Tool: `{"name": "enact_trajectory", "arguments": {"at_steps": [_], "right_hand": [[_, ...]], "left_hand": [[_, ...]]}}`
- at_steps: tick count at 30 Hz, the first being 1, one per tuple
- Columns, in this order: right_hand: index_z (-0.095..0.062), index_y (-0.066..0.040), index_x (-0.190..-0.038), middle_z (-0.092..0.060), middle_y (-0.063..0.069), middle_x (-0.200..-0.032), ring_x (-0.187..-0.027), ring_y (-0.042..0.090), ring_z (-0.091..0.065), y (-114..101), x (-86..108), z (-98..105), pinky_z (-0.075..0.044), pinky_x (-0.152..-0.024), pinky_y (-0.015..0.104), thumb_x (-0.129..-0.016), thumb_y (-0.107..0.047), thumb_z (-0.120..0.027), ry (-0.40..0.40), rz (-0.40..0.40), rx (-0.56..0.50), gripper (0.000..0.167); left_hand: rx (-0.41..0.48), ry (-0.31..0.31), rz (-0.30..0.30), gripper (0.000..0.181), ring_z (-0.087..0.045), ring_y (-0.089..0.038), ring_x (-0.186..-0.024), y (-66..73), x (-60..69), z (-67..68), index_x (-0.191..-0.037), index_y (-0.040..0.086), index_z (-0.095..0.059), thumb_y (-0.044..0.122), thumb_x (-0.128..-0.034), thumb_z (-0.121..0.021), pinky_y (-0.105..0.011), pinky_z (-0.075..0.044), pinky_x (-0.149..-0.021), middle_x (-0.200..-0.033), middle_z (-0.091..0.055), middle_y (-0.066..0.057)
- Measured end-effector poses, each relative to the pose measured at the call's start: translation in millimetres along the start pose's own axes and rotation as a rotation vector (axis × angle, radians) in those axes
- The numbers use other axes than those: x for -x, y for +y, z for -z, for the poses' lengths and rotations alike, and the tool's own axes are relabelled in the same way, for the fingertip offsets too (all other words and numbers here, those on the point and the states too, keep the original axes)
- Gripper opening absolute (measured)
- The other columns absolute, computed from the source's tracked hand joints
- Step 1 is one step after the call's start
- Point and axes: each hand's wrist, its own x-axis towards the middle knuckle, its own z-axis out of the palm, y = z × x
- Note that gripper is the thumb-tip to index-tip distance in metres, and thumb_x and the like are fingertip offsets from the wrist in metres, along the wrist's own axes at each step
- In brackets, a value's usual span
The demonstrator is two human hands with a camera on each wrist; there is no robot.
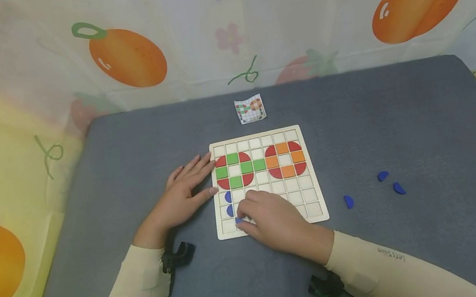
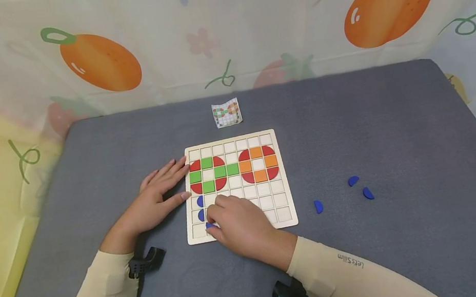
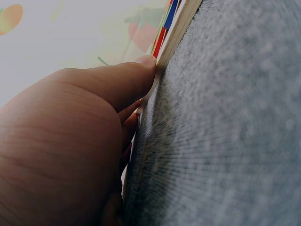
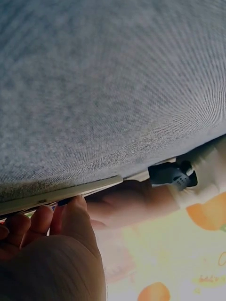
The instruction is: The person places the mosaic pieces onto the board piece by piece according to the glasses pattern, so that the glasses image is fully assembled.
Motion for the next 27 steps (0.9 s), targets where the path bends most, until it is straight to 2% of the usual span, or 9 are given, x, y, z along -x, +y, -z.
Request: {"name": "enact_trajectory", "arguments": {"at_steps": [6, 10, 13, 17, 22, 27], "right_hand": [[-0.077, -0.013, -0.106, -0.063, -0.004, -0.091, -0.082, 0.015, -0.062, 0.6, -0.2, 0.0, -0.055, -0.074, 0.034, -0.099, -0.028, -0.084, -0.018, -0.015, -0.017, 0.017], [-0.076, -0.014, -0.112, -0.064, -0.005, -0.097, -0.088, 0.013, -0.062, 2.2, 1.5, 3.9, -0.055, -0.08, 0.035, -0.102, -0.035, -0.08, -0.022, -0.046, -0.102, 0.023], [-0.075, -0.014, -0.117, -0.064, -0.007, -0.101, -0.09, 0.012, -0.06, 4.6, 3.4, 11.2, -0.054, -0.083, 0.035, -0.104, -0.04, -0.077, -0.018, -0.075, -0.256, 0.029], [-0.073, -0.011, -0.128, -0.066, -0.007, -0.108, -0.095, 0.012, -0.062, 10.2, 5.6, 25.3, -0.055, -0.085, 0.038, -0.107, -0.038, -0.071, -0.033, -0.08, -0.528, 0.034], [-0.063, -0.003, -0.146, -0.068, 0.007, -0.131, -0.118, 0.023, -0.065, 20.3, 8.9, 43.3, -0.052, -0.101, 0.049, -0.114, -0.034, -0.054, -0.082, -0.01, -0.8, 0.045], [-0.049, 0.001, -0.158, -0.06, 0.018, -0.146, -0.131, 0.04, -0.059, 35.2, 16.2, 59.2, -0.048, -0.105, 0.062, -0.117, -0.051, -0.036, -0.113, 0.066, -0.983, 0.067]], "left_hand": [[-0.004, -0.001, 0.0, 0.072, -0.015, -0.021, -0.165, -0.6, -0.1, 0.4, -0.17, 0.019, -0.042, 0.035, -0.1067, -0.074, -0.06, -0.003, -0.126, -0.177, -0.027, 0.006], [-0.011, -0.002, 0.003, 0.073, -0.015, -0.022, -0.165, -0.8, -0.1, 0.1, -0.17, 0.019, -0.042, 0.035, -0.1063, -0.074, -0.06, -0.002, -0.126, -0.178, -0.027, 0.006], [-0.01, -0.002, -0.002, 0.074, -0.015, -0.023, -0.165, -0.9, 0.1, -0.3, -0.17, 0.018, -0.042, 0.035, -0.1061, -0.074, -0.061, -0.002, -0.126, -0.178, -0.027, 0.005], [-0.003, 0.0, -0.001, 0.074, -0.015, -0.022, -0.165, -0.9, 0.1, -0.7, -0.17, 0.018, -0.042, 0.035, -0.1059, -0.075, -0.06, -0.002, -0.126, -0.177, -0.027, 0.006], [-0.007, -0.006, 0.012, 0.074, -0.014, -0.02, -0.165, -0.6, -0.3, -0.7, -0.17, 0.021, -0.042, 0.037, -0.1058, -0.074, -0.06, -0.002, -0.127, -0.177, -0.025, 0.008], [-0.012, -0.012, 0.017, 0.075, -0.013, -0.022, -0.165, -0.7, -0.5, 0.0, -0.171, 0.02, -0.041, 0.038, -0.1062, -0.074, -0.06, -0.002, -0.126, -0.178, -0.024, 0.008]]}}
